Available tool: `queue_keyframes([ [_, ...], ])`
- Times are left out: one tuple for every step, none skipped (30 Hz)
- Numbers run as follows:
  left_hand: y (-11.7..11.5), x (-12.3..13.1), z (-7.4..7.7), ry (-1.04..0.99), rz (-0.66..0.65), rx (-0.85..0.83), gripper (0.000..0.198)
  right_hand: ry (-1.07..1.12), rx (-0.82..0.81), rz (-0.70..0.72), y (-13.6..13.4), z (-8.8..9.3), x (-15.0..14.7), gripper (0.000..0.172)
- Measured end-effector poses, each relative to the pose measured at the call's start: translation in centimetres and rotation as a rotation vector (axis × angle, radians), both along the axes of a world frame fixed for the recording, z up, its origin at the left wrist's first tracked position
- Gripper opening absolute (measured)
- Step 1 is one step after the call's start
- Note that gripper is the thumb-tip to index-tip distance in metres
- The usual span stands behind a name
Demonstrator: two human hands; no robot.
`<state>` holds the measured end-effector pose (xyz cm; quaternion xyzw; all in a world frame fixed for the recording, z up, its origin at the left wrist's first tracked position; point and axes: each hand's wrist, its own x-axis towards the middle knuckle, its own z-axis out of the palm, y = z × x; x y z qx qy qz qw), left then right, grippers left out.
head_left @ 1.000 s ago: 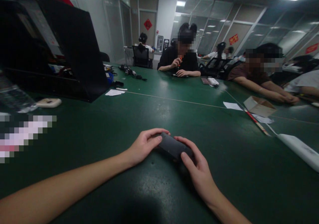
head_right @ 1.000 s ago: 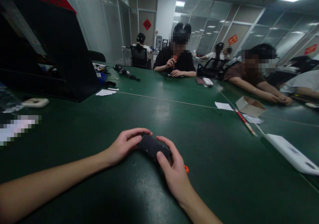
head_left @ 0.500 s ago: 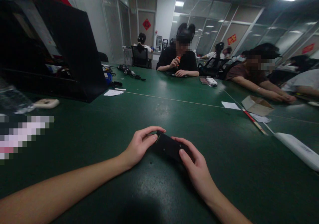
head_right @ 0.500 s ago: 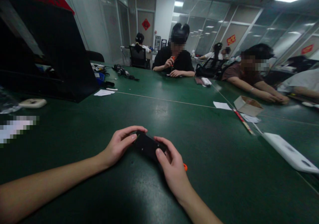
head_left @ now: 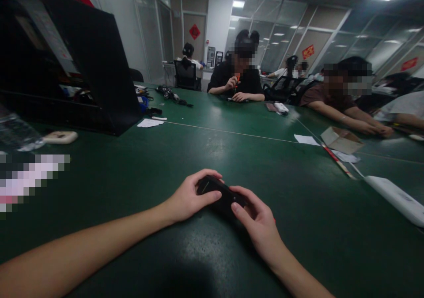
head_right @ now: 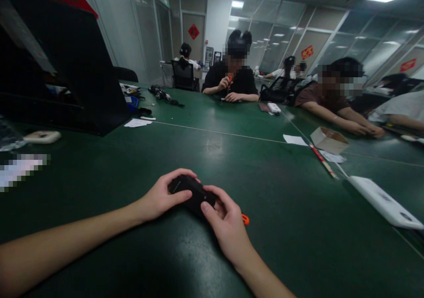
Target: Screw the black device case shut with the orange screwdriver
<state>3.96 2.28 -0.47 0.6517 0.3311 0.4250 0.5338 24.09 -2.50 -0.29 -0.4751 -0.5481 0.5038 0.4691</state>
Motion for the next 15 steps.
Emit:
queue_keyframes([
  [0.0, 0.0, 0.0, 0.003, 0.007, 0.005, 0.037, -0.012, 0.001, 0.0, 0.0, 0.0, 0.0, 0.038],
  [-0.1, 0.0, 0.0, 0.001, 0.016, 0.011, 0.035, -0.026, 0.004, -0.004, 0.0, 0.0, 0.0, 0.038],
  [-0.1, 0.0, 0.0, -0.003, 0.025, 0.014, 0.034, -0.038, 0.006, -0.005, 0.0, 0.1, 0.0, 0.038],
  [-0.2, 0.0, 0.0, -0.01, 0.036, 0.013, 0.033, -0.046, 0.007, -0.003, 0.1, 0.1, 0.0, 0.039],
  [-0.2, 0.1, 0.0, -0.02, 0.05, 0.007, 0.034, -0.052, 0.008, 0.002, 0.1, 0.1, 0.0, 0.039],
  [-0.2, 0.1, -0.1, -0.032, 0.067, -0.006, 0.036, -0.059, 0.002, 0.013, 0.1, 0.1, 0.0, 0.04],
  [-0.3, 0.1, -0.1, -0.043, 0.084, -0.023, 0.04, -0.066, -0.011, 0.027, 0.2, 0.1, 0.0, 0.041],
  [-0.3, 0.2, -0.2, -0.055, 0.1, -0.042, 0.046, -0.066, -0.033, 0.043, 0.2, 0.1, 0.0, 0.043],
  [-0.3, 0.2, -0.2, -0.069, 0.114, -0.064, 0.054, -0.055, -0.058, 0.057, 0.2, 0.1, -0.1, 0.046],
  [-0.3, 0.3, -0.2, -0.086, 0.124, -0.091, 0.062, -0.031, -0.084, 0.062, 0.2, 0.0, -0.1, 0.049],
  [-0.3, 0.4, -0.3, -0.111, 0.126, -0.122, 0.069, 0.005, -0.105, 0.059, 0.1, 0.0, -0.2, 0.052],
  [-0.3, 0.6, -0.3, -0.148, 0.119, -0.16, 0.076, 0.048, -0.119, 0.048, 0.1, -0.1, -0.3, 0.055],
  [-0.3, 0.7, -0.4, -0.191, 0.098, -0.205, 0.082, 0.091, -0.123, 0.03, 0.0, -0.1, -0.5, 0.057],
  [-0.3, 0.9, -0.4, -0.234, 0.068, -0.25, 0.087, 0.131, -0.12, 0.008, -0.1, -0.2, -0.6, 0.057],
  [-0.4, 1.0, -0.5, -0.27, 0.032, -0.288, 0.09, 0.165, -0.115, -0.01, -0.2, -0.2, -0.8, 0.057],
])
